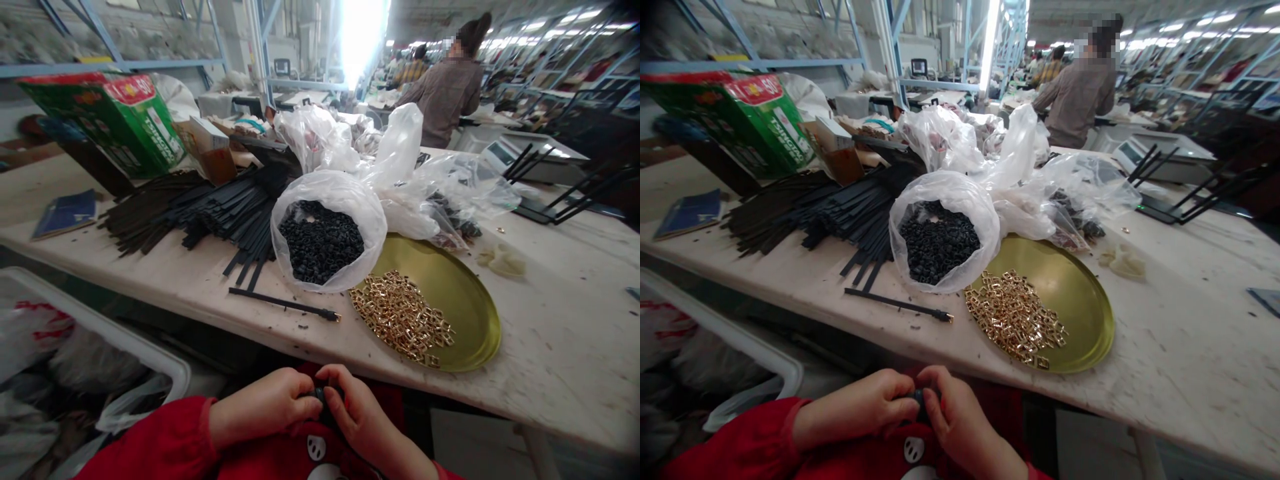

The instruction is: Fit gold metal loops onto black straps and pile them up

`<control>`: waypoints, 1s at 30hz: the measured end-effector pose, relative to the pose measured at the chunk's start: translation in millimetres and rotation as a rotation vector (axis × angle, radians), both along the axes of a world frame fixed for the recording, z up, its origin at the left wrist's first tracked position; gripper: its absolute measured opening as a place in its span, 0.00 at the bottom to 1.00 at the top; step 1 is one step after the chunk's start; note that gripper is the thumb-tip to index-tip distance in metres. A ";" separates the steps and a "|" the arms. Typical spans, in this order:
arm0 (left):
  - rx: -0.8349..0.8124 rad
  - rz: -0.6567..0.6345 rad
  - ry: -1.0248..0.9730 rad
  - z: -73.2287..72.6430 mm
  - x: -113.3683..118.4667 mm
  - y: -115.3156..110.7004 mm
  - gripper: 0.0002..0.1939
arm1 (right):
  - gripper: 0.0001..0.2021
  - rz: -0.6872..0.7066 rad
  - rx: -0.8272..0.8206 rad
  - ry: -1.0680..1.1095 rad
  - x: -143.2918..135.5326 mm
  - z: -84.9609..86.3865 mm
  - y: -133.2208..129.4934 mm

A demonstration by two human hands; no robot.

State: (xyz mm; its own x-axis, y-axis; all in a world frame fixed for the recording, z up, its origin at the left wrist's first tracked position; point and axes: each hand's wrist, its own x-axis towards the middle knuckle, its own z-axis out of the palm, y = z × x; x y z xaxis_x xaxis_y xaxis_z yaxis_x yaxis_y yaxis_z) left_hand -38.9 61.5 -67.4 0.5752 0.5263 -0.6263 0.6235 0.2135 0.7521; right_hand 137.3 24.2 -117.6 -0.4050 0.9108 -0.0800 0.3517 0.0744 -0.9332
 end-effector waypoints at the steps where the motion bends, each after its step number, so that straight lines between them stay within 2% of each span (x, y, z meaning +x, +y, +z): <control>1: 0.000 -0.027 -0.006 0.5 -1.3 -0.3 0.12 | 0.09 0.028 0.018 -0.041 0.3 0.4 -0.1; 6: 0.057 -0.100 -0.031 0.3 -6.0 -2.1 0.13 | 0.10 0.097 0.075 -0.118 0.4 3.5 -0.6; 12: 0.018 -0.193 -0.052 0.9 -5.4 1.5 0.16 | 0.10 0.186 0.031 0.024 1.4 11.9 -4.8; 14: -0.022 -0.214 -0.071 3.1 -5.1 5.0 0.16 | 0.11 0.139 -0.016 0.076 1.7 10.9 -5.9; 17: -0.030 -0.173 -0.065 8.9 -6.3 9.6 0.18 | 0.13 0.024 -0.104 0.103 2.3 7.1 -4.2; 21: 0.134 -0.146 0.033 17.5 -10.8 11.4 0.16 | 0.10 -0.035 -0.137 0.046 3.6 7.7 1.5; 24: 0.201 -0.169 0.076 18.4 -12.4 9.2 0.16 | 0.07 -0.021 -0.122 -0.033 3.9 10.6 2.5; 30: 0.446 -0.279 0.164 9.9 -4.9 -0.4 0.16 | 0.05 0.044 0.127 -0.254 2.3 6.3 -5.2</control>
State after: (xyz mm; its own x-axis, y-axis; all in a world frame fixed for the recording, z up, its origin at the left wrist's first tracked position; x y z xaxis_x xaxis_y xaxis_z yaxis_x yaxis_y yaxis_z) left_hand -43.8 61.0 -57.5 0.6447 0.6027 -0.4702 0.7272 -0.2940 0.6202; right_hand 139.6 19.0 -111.2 -0.4262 0.9019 -0.0702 0.5670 0.2058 -0.7976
